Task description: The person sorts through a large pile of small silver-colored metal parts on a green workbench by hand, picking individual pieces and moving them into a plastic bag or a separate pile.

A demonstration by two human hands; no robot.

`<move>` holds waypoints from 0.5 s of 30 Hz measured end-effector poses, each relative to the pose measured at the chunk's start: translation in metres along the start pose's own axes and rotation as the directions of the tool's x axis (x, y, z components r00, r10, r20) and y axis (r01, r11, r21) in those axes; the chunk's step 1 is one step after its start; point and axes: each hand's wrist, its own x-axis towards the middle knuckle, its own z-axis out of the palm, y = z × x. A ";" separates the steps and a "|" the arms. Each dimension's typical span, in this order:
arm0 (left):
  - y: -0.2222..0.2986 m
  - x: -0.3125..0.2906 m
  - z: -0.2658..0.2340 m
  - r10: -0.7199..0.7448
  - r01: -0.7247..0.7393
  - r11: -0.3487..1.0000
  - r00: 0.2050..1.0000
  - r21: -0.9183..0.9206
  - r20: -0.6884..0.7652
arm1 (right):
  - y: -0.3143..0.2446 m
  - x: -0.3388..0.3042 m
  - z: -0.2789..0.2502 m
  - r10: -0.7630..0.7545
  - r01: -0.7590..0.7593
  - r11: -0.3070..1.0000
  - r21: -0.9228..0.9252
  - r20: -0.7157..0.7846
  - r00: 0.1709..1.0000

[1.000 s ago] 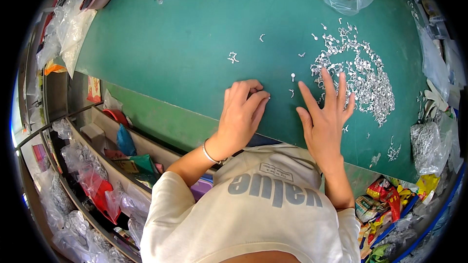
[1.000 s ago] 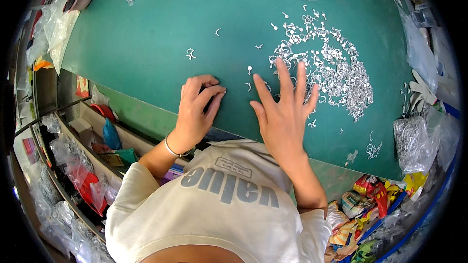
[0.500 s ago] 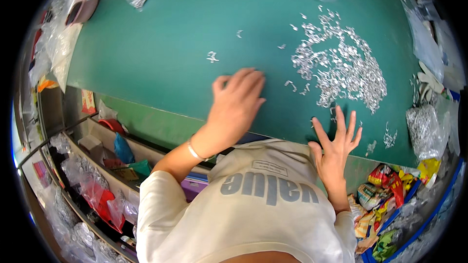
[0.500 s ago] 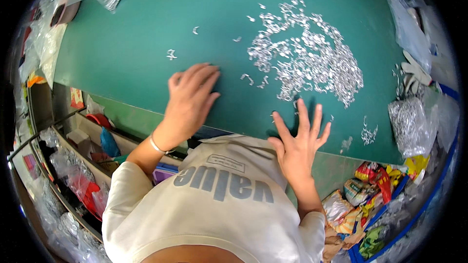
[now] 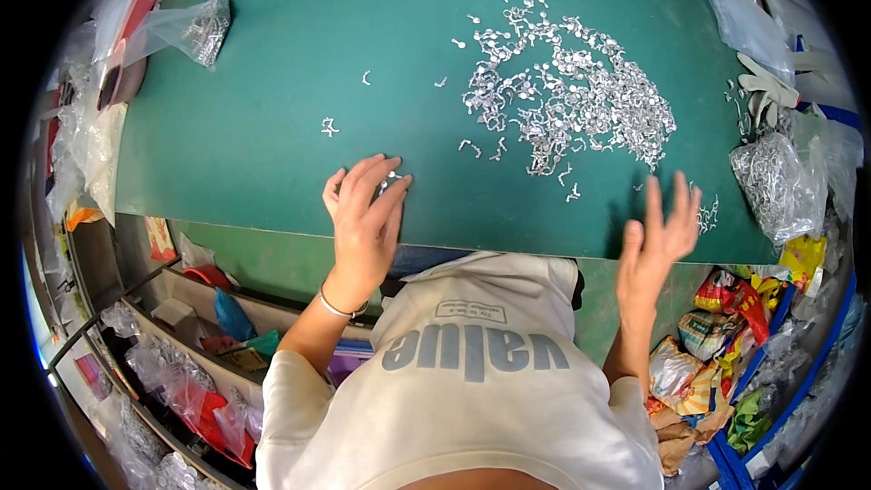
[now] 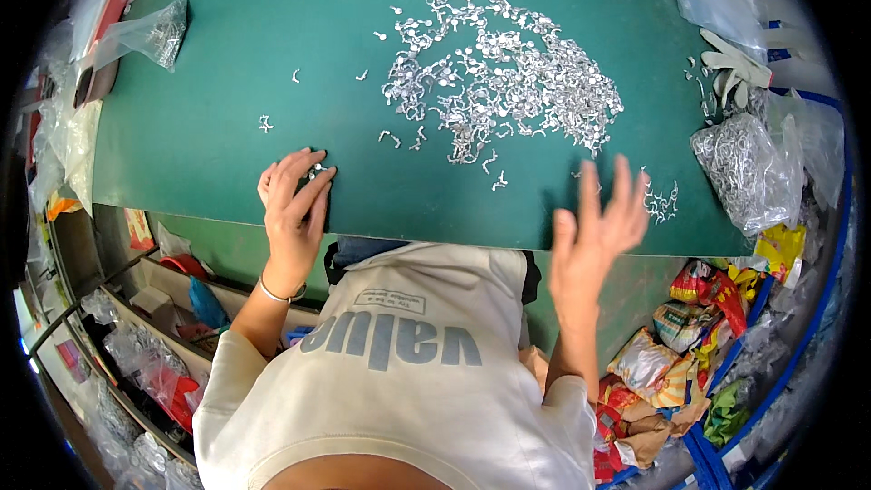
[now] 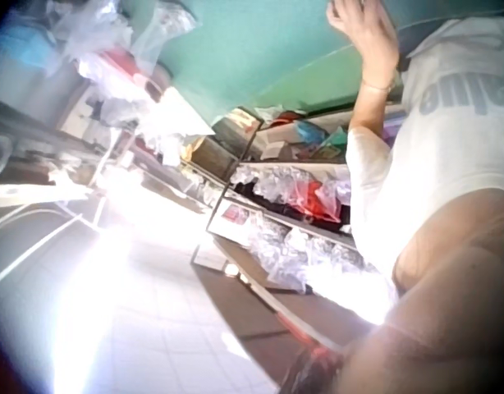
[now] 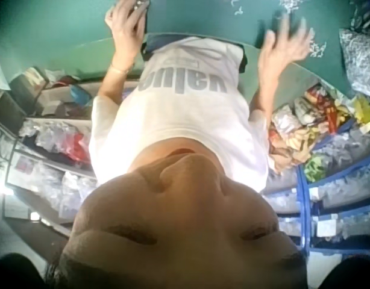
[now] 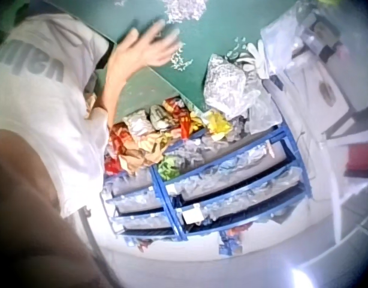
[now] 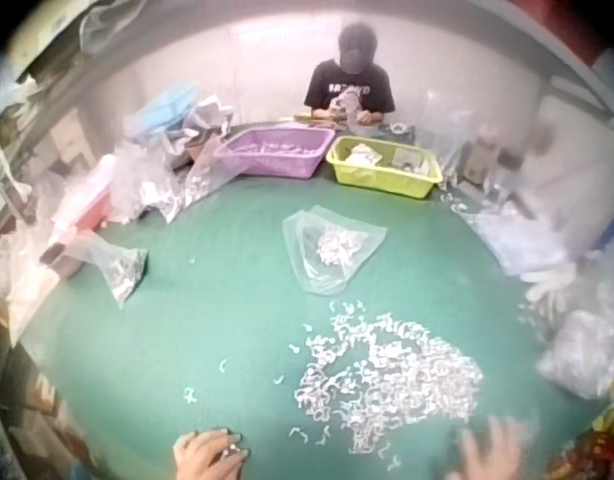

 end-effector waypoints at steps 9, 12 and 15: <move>-0.014 0.011 -0.004 -0.050 0.073 0.989 0.985 0.129 -0.167 | -0.084 0.044 0.044 -0.245 0.217 0.953 0.210 0.114 0.963; 0.006 0.024 0.001 0.002 -0.005 1.000 0.993 -0.027 -0.119 | -0.096 0.035 0.042 -0.365 0.314 0.915 0.254 0.186 0.912; 0.023 0.040 0.013 0.099 -0.092 0.988 0.994 -0.122 0.048 | -0.086 0.032 0.039 -0.443 0.374 0.883 0.284 0.235 0.865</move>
